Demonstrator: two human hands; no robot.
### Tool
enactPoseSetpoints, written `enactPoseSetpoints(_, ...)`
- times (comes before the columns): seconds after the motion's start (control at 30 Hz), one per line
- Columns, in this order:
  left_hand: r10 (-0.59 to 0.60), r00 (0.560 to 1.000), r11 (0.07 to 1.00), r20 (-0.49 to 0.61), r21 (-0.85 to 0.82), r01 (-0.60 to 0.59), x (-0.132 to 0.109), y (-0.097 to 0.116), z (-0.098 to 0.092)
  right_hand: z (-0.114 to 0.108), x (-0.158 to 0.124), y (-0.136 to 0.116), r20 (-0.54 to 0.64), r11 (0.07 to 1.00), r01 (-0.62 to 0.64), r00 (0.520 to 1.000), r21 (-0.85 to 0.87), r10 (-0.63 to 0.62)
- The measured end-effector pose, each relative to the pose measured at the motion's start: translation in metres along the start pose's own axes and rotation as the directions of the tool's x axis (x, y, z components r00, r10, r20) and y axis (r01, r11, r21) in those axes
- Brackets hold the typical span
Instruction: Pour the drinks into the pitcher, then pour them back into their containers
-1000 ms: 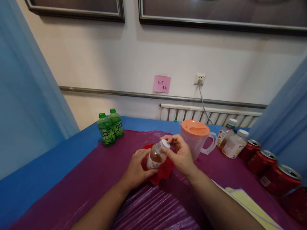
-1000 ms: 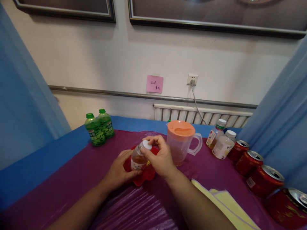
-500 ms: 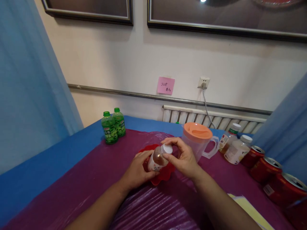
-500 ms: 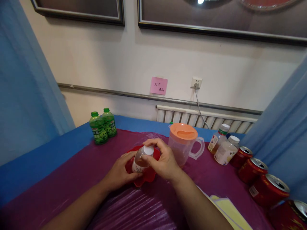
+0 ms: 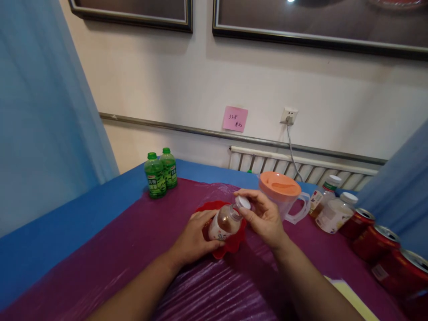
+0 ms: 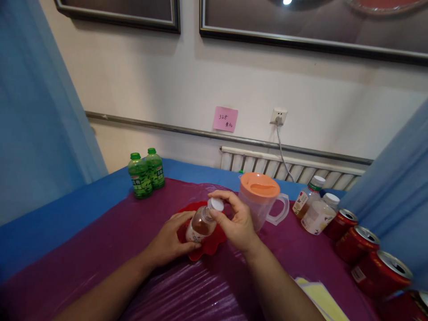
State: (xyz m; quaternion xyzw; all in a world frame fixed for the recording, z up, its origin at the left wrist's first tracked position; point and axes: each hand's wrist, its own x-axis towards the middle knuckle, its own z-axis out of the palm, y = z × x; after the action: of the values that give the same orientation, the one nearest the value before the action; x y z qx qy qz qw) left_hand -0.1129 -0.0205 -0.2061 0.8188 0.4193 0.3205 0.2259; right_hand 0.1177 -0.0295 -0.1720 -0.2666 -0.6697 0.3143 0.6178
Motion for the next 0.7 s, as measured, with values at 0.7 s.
enactPoseSetpoints(0.7,0.005,0.999,0.999,0.036,-0.051,-0.003,-0.002,0.006,0.0,0.014,-0.007,0.006,0.043,0.98,-0.088,0.994,-0.181,0.097)
